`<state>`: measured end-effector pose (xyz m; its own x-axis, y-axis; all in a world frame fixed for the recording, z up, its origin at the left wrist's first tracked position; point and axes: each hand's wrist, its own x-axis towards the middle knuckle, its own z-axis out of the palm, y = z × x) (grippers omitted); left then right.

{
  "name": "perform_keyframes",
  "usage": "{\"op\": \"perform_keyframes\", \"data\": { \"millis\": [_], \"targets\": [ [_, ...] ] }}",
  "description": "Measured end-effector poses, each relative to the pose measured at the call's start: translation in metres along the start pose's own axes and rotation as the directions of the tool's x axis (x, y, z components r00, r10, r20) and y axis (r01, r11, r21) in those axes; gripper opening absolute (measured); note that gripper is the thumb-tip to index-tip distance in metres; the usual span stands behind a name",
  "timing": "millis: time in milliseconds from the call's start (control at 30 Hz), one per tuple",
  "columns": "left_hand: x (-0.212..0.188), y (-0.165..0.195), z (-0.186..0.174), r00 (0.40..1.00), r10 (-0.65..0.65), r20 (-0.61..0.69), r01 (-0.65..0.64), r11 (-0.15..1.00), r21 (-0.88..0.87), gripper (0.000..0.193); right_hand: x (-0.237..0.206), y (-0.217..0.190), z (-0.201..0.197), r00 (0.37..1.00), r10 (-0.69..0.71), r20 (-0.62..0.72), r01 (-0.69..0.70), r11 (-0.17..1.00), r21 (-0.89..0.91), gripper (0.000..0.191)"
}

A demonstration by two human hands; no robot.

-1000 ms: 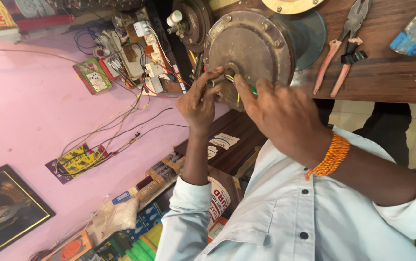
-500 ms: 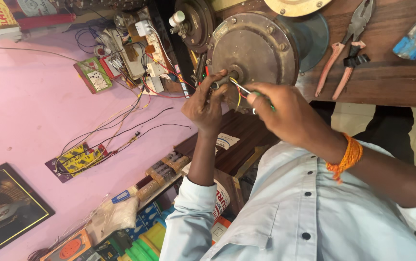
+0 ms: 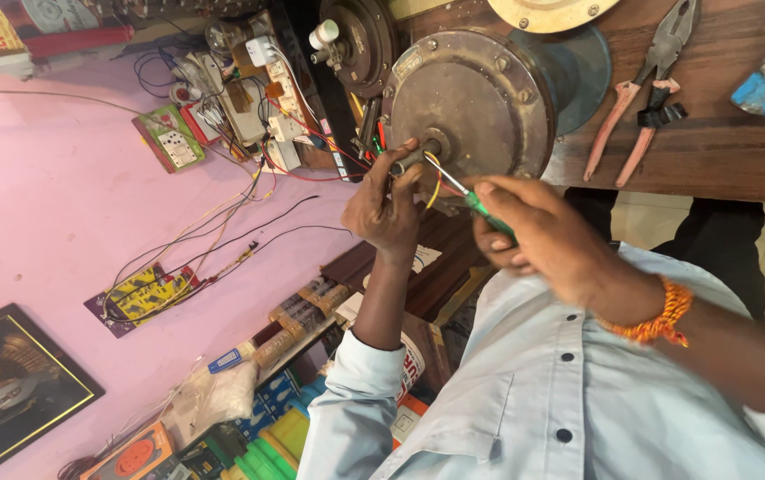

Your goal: The person uses a screwdriver to tighten screws on a circular metal electrical component, then picks up a small cylindrical part and secures it to the component. The workspace contains multiple similar parts and tools.

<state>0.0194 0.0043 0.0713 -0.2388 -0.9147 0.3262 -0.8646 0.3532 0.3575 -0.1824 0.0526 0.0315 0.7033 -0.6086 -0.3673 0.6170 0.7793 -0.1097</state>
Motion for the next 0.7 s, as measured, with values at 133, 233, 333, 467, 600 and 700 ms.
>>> {"op": "perform_keyframes", "data": {
  "millis": [133,233,333,467,600,700],
  "targets": [
    [-0.004,0.003,0.003,0.998,-0.057,-0.015,0.056,0.996,-0.066,0.023,-0.001,-0.019,0.002,0.878,-0.478,0.010,0.255,0.451,-0.855,0.035],
    [-0.004,0.005,0.004,0.989,-0.145,0.002,0.144,0.984,-0.101,0.024,-0.009,-0.030,0.009,0.801,-0.575,0.169,0.253,0.070,-0.965,0.034],
    [0.005,0.000,-0.007,0.979,-0.161,0.123,0.178,0.974,-0.143,0.029,-0.018,-0.044,0.011,0.802,-0.557,0.214,0.196,-0.093,-0.976,0.036],
    [0.017,-0.005,-0.024,0.927,-0.150,0.342,0.259,0.919,-0.298,0.034,-0.021,-0.061,0.010,0.796,-0.524,0.303,0.180,-0.272,-0.945,0.033],
    [0.014,0.004,-0.024,0.928,-0.136,0.347,0.232,0.939,-0.254,0.036,-0.020,-0.071,0.010,0.800,-0.493,0.341,0.165,-0.365,-0.916,0.031],
    [0.015,0.006,-0.026,0.898,-0.188,0.398,0.311,0.911,-0.272,0.035,-0.019,-0.079,0.006,0.692,-0.518,0.503,0.164,-0.565,-0.809,0.035]
  ]
}}
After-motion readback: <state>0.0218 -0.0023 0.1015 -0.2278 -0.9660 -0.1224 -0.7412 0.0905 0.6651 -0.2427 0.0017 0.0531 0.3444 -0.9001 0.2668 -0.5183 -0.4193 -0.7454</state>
